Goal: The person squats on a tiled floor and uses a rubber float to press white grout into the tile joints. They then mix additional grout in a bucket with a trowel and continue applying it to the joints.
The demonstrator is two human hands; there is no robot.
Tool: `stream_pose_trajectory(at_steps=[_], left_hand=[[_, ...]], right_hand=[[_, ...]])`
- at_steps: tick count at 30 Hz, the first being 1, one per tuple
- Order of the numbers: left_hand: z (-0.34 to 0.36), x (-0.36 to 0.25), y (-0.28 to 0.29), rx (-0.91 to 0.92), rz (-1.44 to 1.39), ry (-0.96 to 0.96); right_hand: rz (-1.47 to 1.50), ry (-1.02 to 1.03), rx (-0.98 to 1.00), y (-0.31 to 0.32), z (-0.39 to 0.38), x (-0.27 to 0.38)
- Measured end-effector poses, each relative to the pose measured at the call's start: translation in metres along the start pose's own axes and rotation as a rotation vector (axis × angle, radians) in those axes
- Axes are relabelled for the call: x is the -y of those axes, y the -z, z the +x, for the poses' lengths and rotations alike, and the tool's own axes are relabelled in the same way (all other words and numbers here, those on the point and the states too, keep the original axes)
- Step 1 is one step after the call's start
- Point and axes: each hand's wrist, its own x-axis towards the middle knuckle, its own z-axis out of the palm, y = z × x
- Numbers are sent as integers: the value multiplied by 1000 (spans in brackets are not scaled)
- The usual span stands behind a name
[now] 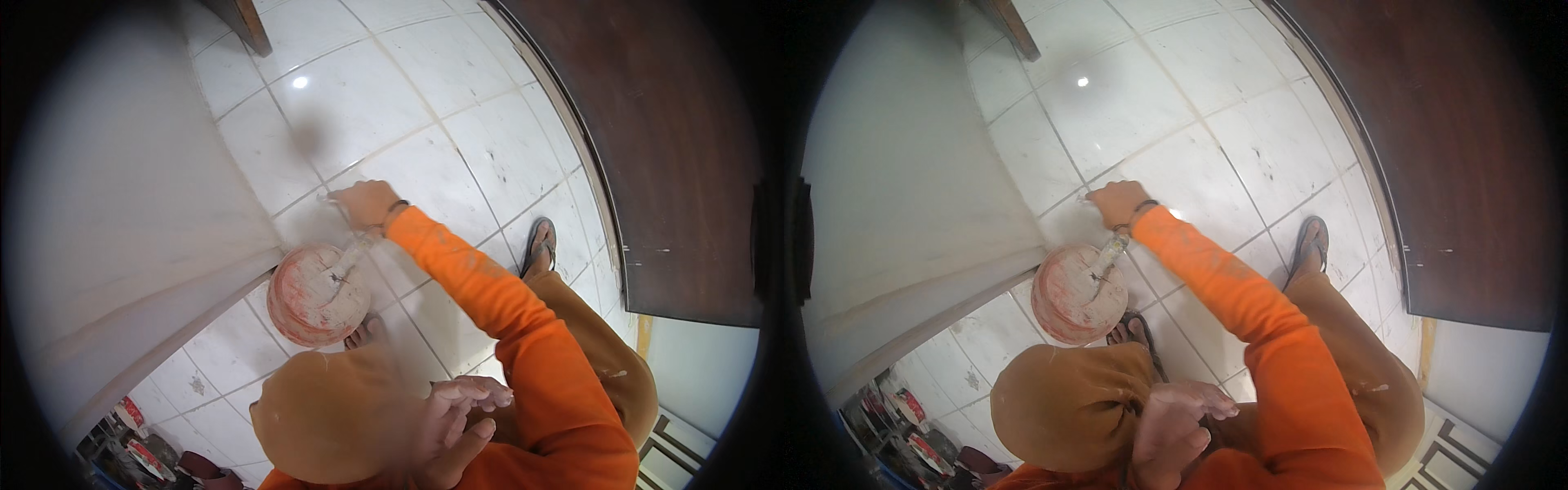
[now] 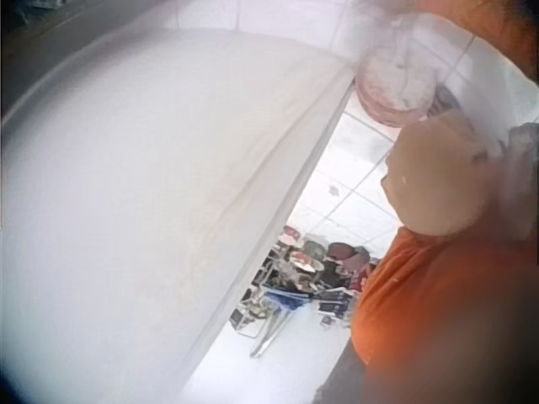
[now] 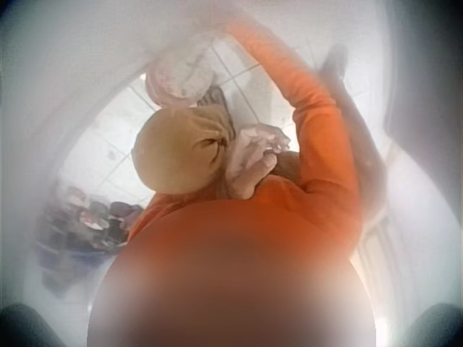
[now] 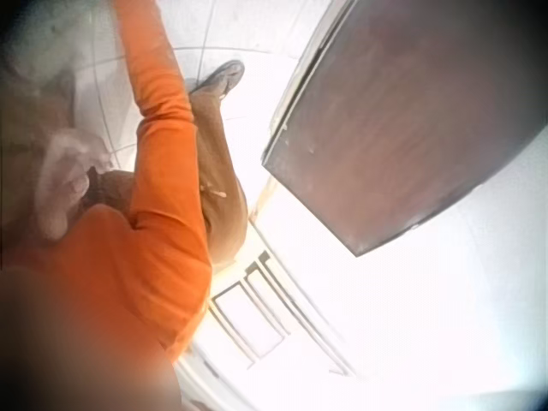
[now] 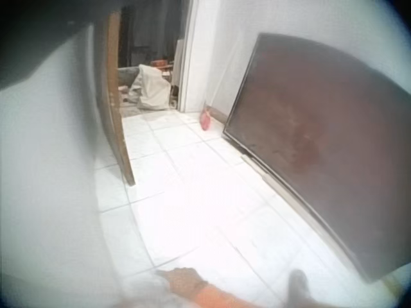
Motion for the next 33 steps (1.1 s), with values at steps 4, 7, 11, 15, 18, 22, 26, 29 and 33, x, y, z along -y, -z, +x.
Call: stream_pose_trajectory(at_steps=[4,7,11,15,18,22,26,29,33], left_hand=[[0,-1,8,-9,22,16],[4,-4,10,5,48,21],[10,4,22,-5,139,-24],[11,-16,9,-3,46,79],[8,-8,11,30,26,20],[10,-5,10,51,51,26],[11,-3,11,38,73,-6],[9,-4,18,65,52,1],[6,-5,10,51,46,1]], right_hand=[[-111,85,-217,7,2,-45],[-329,218,-343,-27,0,-85],[-569,200,-256,-59,-31,-68],[-280,203,26,-11,-51,-62],[-155,34,3,40,-34,-53],[-135,-271,-94,23,27,-64],[-63,-53,-106,-17,53,8],[-83,60,34,-32,39,34],[-80,124,7,4,19,21]])
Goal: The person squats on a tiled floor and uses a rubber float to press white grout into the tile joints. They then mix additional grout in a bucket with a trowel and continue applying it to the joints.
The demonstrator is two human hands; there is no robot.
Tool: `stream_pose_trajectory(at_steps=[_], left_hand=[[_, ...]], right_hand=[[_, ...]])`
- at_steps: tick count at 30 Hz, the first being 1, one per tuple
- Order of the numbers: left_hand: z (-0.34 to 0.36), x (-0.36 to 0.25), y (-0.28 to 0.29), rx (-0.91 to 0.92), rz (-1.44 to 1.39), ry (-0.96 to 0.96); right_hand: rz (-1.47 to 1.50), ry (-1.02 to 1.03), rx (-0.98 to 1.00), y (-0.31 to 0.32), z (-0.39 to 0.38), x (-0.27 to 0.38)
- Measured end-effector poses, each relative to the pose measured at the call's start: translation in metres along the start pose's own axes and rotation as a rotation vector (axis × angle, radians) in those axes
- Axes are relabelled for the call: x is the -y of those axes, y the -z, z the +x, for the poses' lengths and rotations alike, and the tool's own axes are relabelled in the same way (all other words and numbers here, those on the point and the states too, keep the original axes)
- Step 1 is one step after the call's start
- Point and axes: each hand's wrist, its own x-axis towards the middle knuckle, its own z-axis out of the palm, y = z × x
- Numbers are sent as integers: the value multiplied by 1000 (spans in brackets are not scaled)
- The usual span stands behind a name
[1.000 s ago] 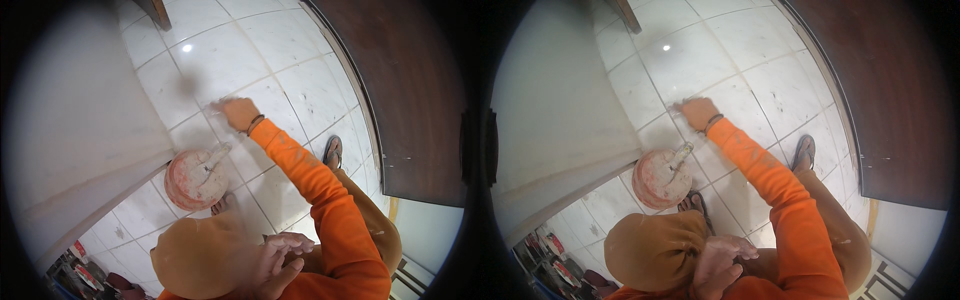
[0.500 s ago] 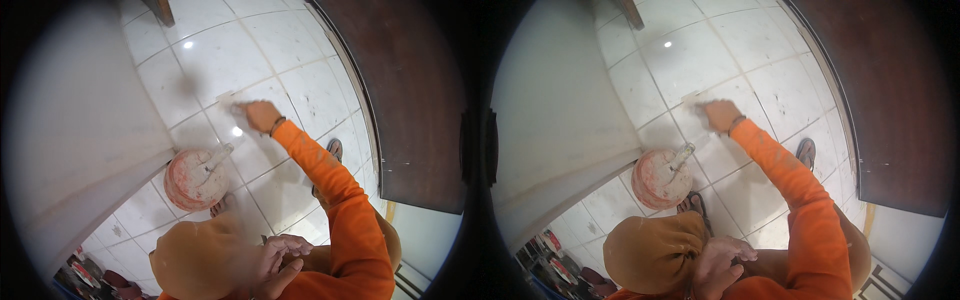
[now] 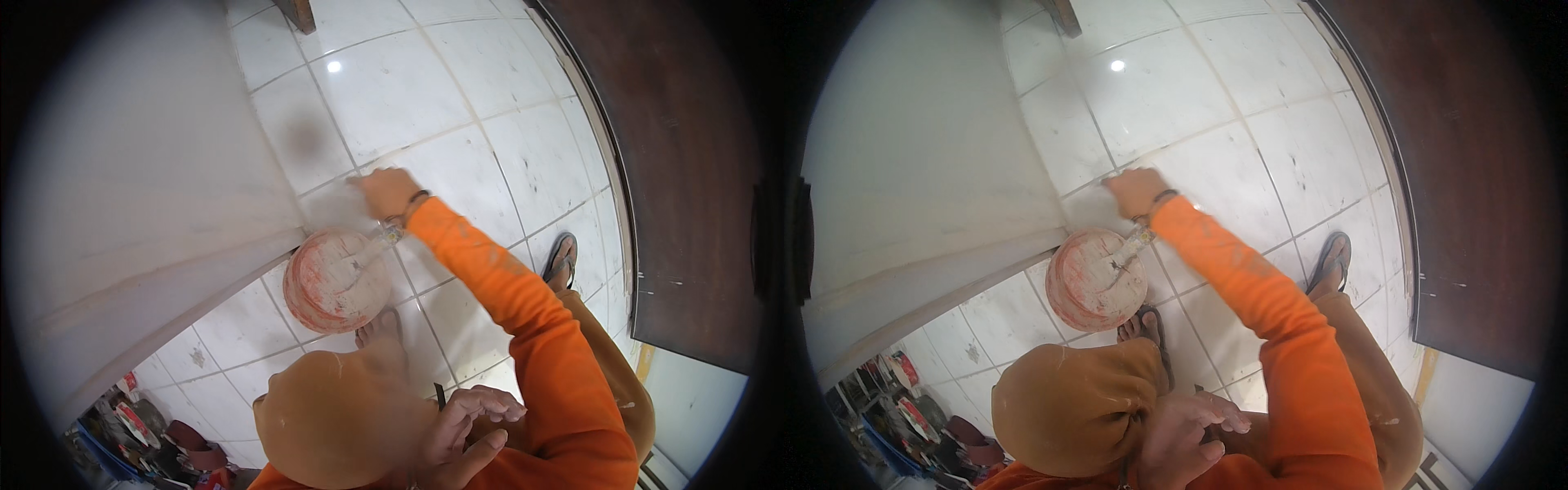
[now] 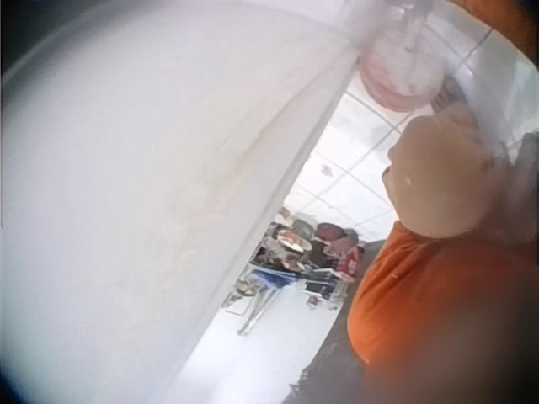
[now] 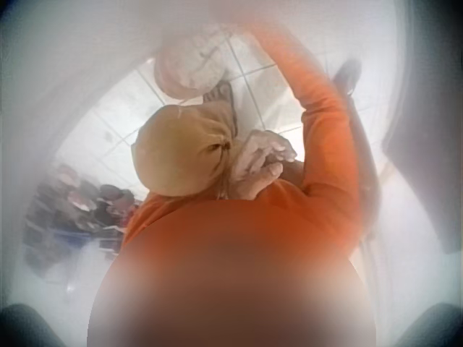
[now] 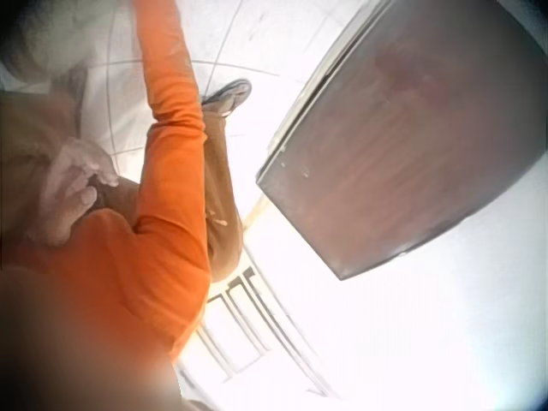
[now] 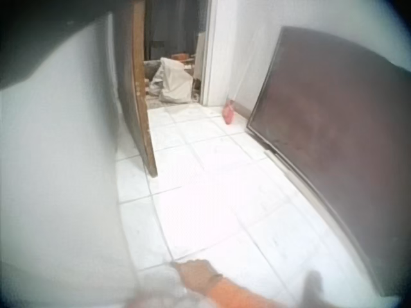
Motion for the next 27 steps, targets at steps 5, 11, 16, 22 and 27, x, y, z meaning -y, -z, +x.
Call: stream_pose_trajectory(at_steps=[5,11,16,22,27], left_hand=[[3,2,-3,2,-2,8],[8,1,1,-4,-1,-6],[1,-3,-2,-2,-17,-9],[3,-3,-1,17,26,-25],[4,1,7,32,19,-96]], right_hand=[[-178,16,-432,-8,-36,-81],[-260,91,-301,-49,-79,-99],[-66,-248,-147,21,-66,-100],[27,-460,-177,1,14,-76],[88,-155,32,-15,37,26]])
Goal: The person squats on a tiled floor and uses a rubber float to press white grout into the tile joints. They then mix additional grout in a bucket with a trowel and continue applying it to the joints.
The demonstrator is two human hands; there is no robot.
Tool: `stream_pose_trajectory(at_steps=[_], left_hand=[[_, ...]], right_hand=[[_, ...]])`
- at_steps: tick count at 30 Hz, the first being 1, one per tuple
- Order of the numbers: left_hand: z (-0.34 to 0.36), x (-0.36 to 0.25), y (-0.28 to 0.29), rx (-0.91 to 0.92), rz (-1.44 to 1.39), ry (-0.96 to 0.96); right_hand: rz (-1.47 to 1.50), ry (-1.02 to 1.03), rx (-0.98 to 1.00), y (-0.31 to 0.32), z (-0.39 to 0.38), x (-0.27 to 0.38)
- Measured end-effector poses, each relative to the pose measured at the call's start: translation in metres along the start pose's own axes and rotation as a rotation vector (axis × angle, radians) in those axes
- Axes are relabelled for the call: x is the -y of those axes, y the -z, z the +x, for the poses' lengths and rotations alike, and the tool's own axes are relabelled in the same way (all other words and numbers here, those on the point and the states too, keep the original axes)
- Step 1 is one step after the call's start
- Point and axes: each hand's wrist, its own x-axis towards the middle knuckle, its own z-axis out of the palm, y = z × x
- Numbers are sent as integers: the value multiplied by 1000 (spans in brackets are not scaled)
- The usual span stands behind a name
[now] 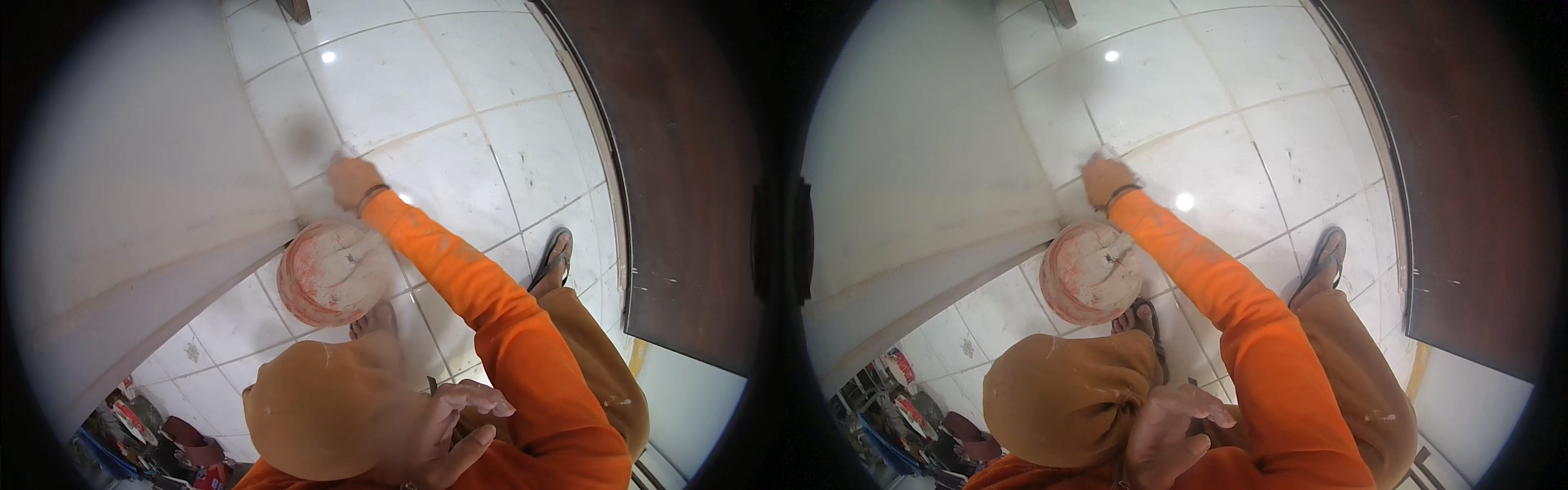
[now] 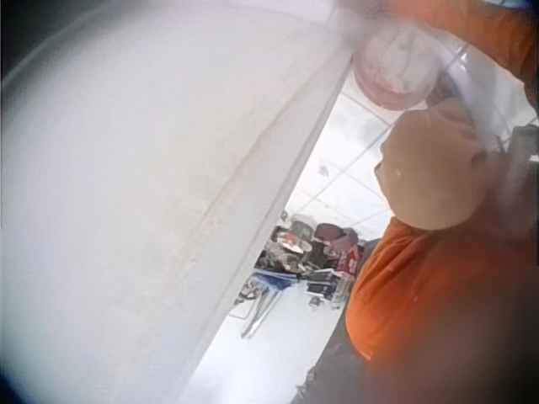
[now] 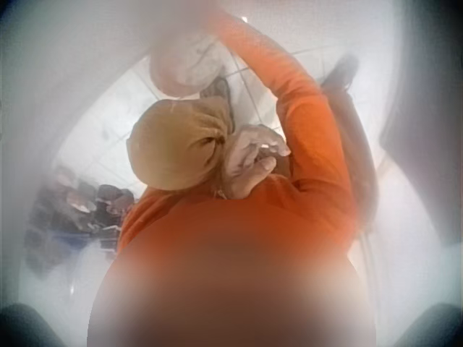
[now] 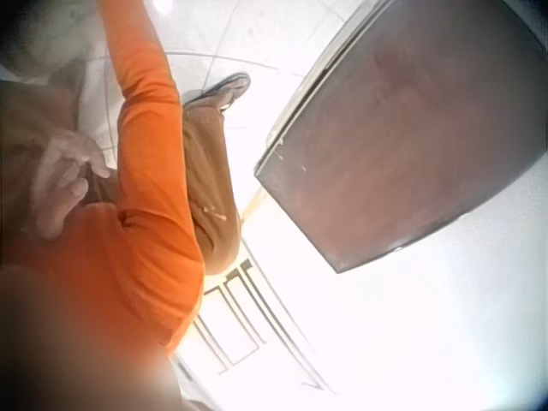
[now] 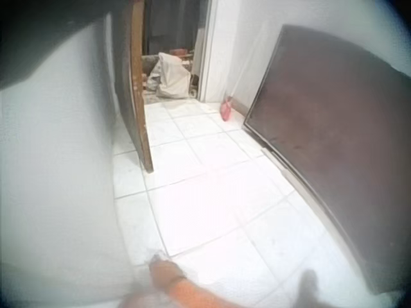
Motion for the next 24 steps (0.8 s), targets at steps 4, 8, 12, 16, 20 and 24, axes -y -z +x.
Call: stream_pose_trajectory(at_steps=[4,8,12,16,20,24], left_hand=[[-8,-4,-4,5,-75,107],[-3,0,2,35,-22,61],[1,-10,-1,-1,-25,193],[9,-16,3,5,-31,190],[19,-12,8,-40,-6,109],[19,-16,0,-21,-65,106]], right_hand=[[31,75,72,4,-9,-5],[326,193,-335,34,-12,-52],[17,313,-323,8,-23,-73],[-544,532,-262,-48,-26,-89],[-423,469,-9,-33,-31,-90],[-410,394,84,-29,-64,-101]])
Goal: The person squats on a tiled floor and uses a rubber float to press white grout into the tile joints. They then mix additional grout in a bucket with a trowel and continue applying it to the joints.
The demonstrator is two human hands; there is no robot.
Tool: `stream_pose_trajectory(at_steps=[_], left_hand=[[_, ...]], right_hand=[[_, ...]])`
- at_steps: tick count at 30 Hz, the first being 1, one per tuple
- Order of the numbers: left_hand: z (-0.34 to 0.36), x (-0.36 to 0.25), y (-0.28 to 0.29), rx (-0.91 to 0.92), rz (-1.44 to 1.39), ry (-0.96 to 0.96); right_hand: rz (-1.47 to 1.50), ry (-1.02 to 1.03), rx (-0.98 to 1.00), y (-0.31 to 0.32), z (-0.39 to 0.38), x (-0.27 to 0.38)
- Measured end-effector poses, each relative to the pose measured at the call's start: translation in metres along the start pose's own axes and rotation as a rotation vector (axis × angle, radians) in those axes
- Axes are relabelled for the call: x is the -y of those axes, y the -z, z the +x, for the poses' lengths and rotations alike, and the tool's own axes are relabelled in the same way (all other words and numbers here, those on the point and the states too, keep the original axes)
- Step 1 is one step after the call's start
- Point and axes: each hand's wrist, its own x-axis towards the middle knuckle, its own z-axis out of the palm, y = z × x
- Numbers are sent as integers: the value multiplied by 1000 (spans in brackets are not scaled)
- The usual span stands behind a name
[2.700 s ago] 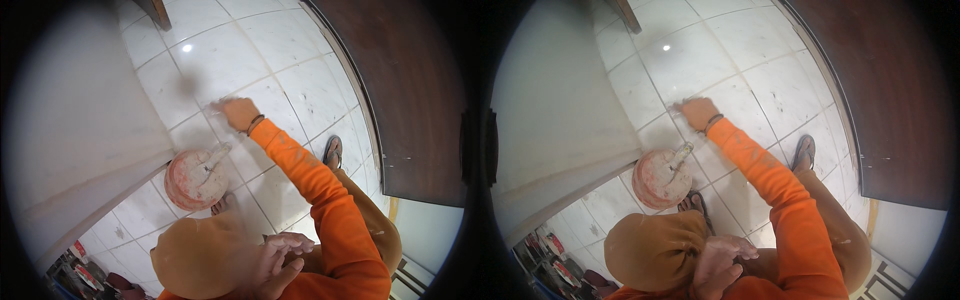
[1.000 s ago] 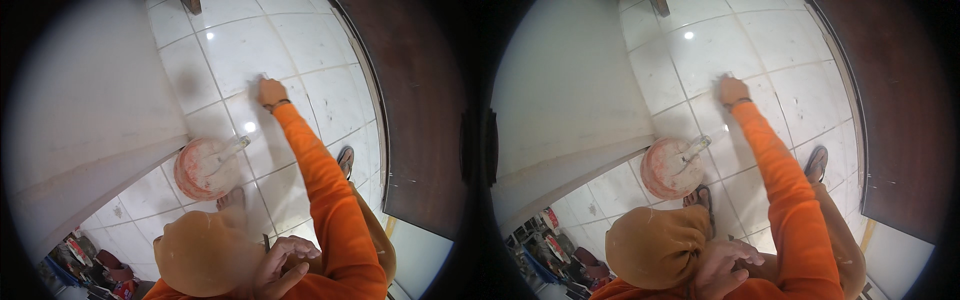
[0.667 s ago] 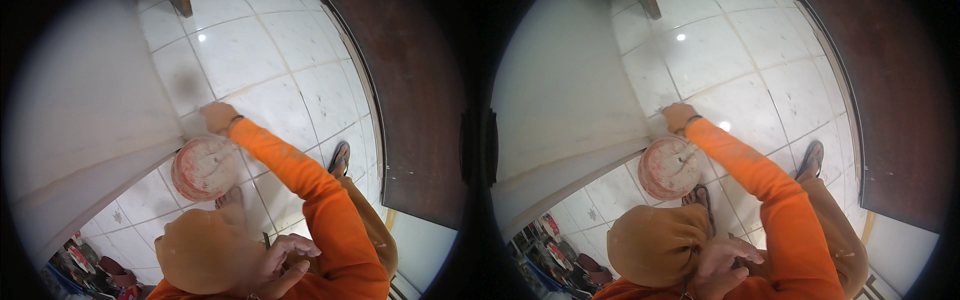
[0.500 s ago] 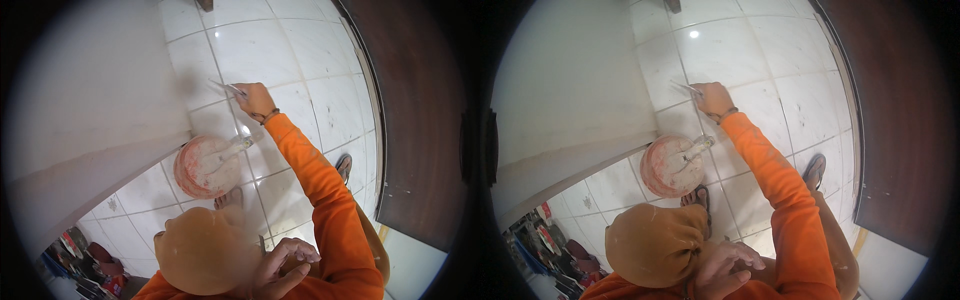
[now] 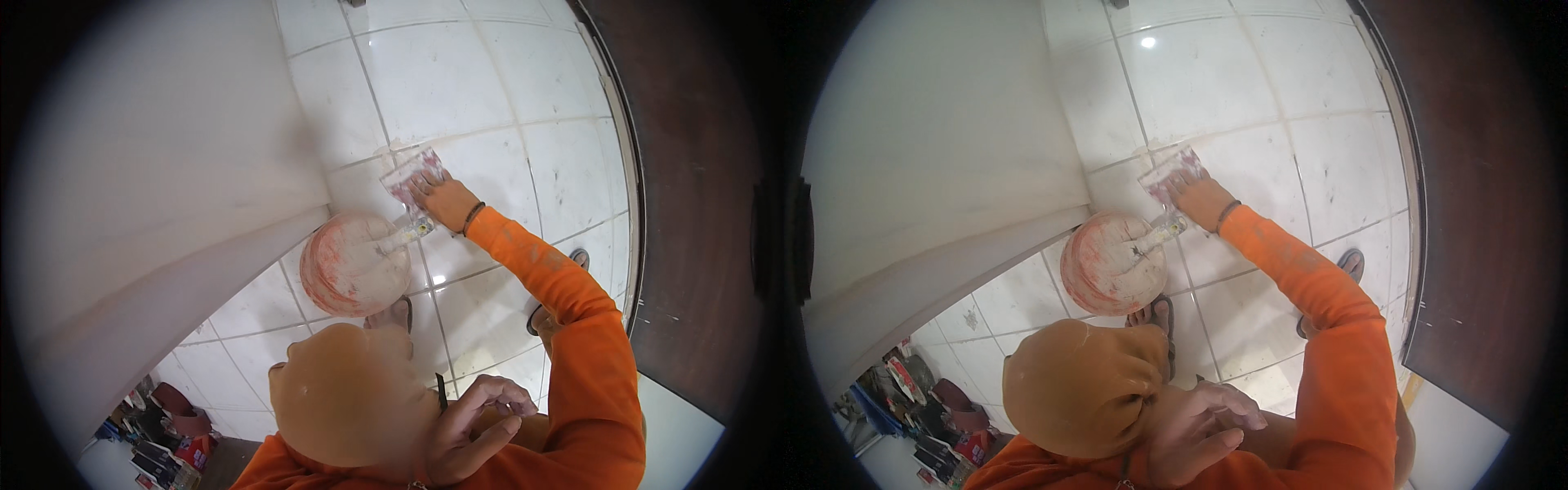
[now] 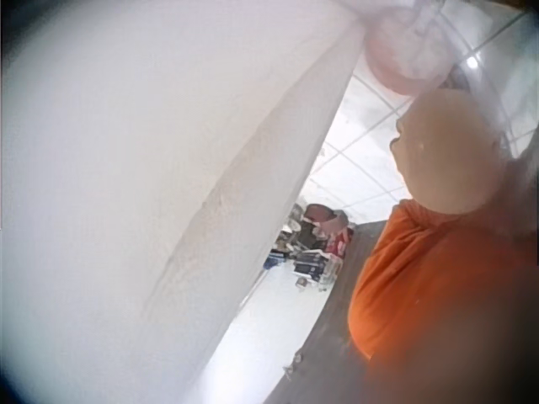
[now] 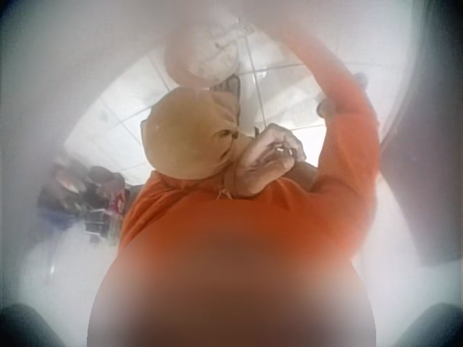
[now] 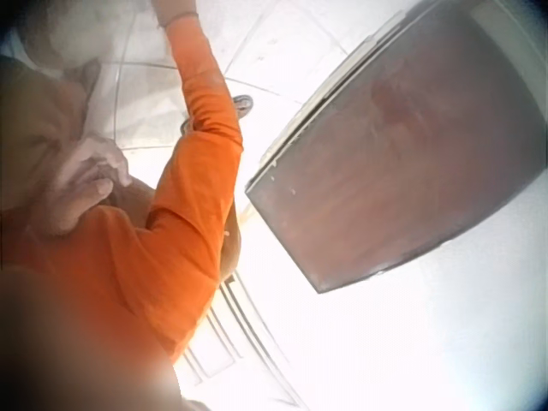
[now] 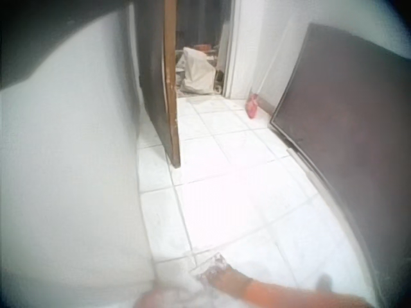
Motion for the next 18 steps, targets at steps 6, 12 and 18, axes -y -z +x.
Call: stream_pose_trajectory(at_steps=[6,12,18], left_hand=[[-12,6,-1,41,-108,-11],[-30,12,-1,69,-100,112],[-4,-49,12,68,525,-518]], right_hand=[[125,-197,101,42,-8,-23],[1333,-413,-287,76,-6,-61],[1885,-607,-592,86,-29,-24]])
